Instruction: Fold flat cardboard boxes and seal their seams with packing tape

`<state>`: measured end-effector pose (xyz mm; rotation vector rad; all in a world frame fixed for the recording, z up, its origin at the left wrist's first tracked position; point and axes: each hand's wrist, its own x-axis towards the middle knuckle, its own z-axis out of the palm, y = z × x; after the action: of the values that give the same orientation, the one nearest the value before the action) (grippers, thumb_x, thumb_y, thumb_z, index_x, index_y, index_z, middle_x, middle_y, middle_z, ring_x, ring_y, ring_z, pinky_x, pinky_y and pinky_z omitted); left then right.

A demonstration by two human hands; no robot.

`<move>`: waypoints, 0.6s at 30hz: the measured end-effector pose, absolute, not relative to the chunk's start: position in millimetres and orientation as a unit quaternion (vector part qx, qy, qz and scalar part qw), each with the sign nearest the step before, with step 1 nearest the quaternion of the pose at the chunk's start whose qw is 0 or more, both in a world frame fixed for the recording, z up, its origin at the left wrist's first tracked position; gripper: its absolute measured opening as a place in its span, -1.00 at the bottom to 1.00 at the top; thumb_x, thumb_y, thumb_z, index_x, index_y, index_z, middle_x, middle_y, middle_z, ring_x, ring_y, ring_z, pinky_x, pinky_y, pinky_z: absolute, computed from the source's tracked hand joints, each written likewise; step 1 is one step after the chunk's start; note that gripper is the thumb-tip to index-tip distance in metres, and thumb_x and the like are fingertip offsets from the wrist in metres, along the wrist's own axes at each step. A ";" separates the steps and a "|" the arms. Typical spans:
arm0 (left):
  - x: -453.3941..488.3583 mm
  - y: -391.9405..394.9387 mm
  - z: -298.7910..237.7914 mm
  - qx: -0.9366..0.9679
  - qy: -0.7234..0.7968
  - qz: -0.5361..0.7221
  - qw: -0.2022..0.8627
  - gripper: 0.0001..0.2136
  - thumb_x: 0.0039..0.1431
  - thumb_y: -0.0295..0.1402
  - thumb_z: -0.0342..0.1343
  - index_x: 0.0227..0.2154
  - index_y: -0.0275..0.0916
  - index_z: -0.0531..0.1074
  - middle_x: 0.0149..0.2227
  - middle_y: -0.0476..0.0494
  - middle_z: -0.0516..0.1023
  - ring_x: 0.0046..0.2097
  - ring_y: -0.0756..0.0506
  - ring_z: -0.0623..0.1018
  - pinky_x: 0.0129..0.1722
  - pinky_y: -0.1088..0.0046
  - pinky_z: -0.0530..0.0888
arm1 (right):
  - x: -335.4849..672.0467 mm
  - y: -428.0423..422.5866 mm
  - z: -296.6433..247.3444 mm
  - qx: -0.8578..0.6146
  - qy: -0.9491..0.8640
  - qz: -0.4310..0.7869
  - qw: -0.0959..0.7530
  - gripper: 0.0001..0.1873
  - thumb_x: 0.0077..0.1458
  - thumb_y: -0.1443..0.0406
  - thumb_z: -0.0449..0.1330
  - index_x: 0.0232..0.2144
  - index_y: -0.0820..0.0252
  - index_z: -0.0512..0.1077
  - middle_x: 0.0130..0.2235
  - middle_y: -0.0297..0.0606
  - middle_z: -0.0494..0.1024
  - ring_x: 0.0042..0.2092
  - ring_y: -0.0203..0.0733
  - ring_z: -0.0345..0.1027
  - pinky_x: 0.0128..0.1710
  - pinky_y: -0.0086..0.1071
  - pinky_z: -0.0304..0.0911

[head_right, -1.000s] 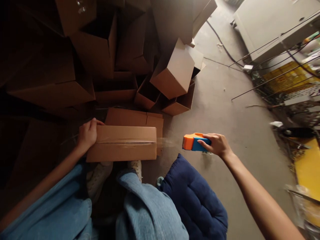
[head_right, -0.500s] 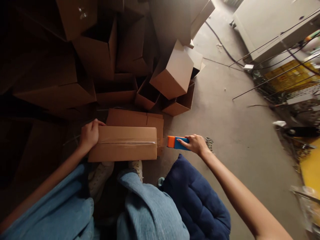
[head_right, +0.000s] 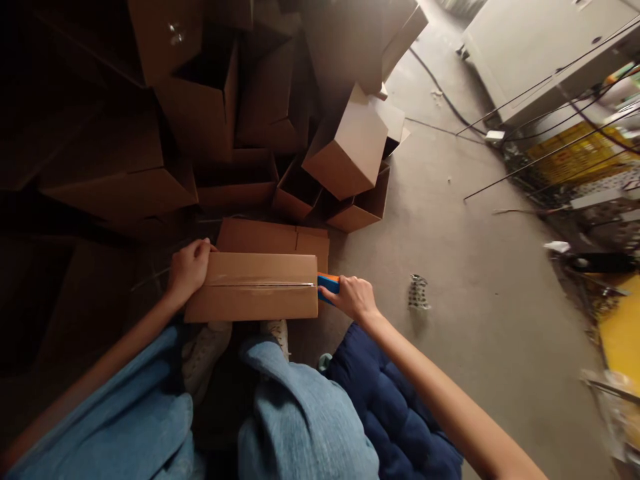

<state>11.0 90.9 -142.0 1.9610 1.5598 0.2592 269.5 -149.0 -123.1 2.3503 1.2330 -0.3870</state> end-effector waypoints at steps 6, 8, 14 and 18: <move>11.4 89.9 -140.0 0.755 0.569 0.108 0.306 -0.64 0.27 -0.26 -0.15 -0.32 -0.17 0.59 -0.22 -0.25 0.68 -0.18 -0.24 0.60 -0.27 0.35 0.31 | 253.0 -147.9 -109.1 0.856 0.429 -0.188 0.219 -0.51 0.15 -0.07 0.22 -0.18 0.24 0.57 -0.18 0.02 0.68 -0.12 0.11 0.60 -0.30 -0.33 0.25; 11.6 90.1 -139.2 0.751 0.573 0.105 0.312 -0.65 0.26 -0.30 -0.14 -0.31 -0.17 0.59 -0.21 -0.24 0.68 -0.19 -0.22 0.60 -0.26 0.36 0.31 | 243.0 -148.5 -112.6 0.877 0.395 -0.174 0.211 -0.53 0.19 -0.04 0.19 -0.17 0.25 0.55 -0.16 0.02 0.68 -0.11 0.10 0.59 -0.28 -0.33 0.25; 10.3 90.9 -140.8 0.742 0.578 0.109 0.321 -0.64 0.23 -0.31 -0.16 -0.33 -0.16 0.59 -0.24 -0.22 0.66 -0.21 -0.22 0.57 -0.31 0.36 0.28 | 226.2 -145.2 -133.1 0.900 0.363 -0.171 0.172 -0.68 0.25 0.17 0.15 -0.11 0.29 0.51 -0.17 0.01 0.67 -0.09 0.04 0.58 -0.26 -0.35 0.26; 6.9 91.3 -143.9 0.740 0.574 0.120 0.331 -0.65 0.20 -0.28 -0.15 -0.35 -0.17 0.58 -0.26 -0.22 0.66 -0.23 -0.21 0.56 -0.32 0.37 0.26 | 234.3 -127.6 -144.4 0.898 0.371 -0.182 0.152 -0.73 0.25 0.28 0.10 -0.11 0.32 0.51 -0.15 0.05 0.66 -0.10 0.04 0.58 -0.23 -0.33 0.28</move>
<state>6.9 91.3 -143.9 1.9335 1.5004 0.3125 234.3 -127.6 -144.4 2.5770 1.0661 -0.5225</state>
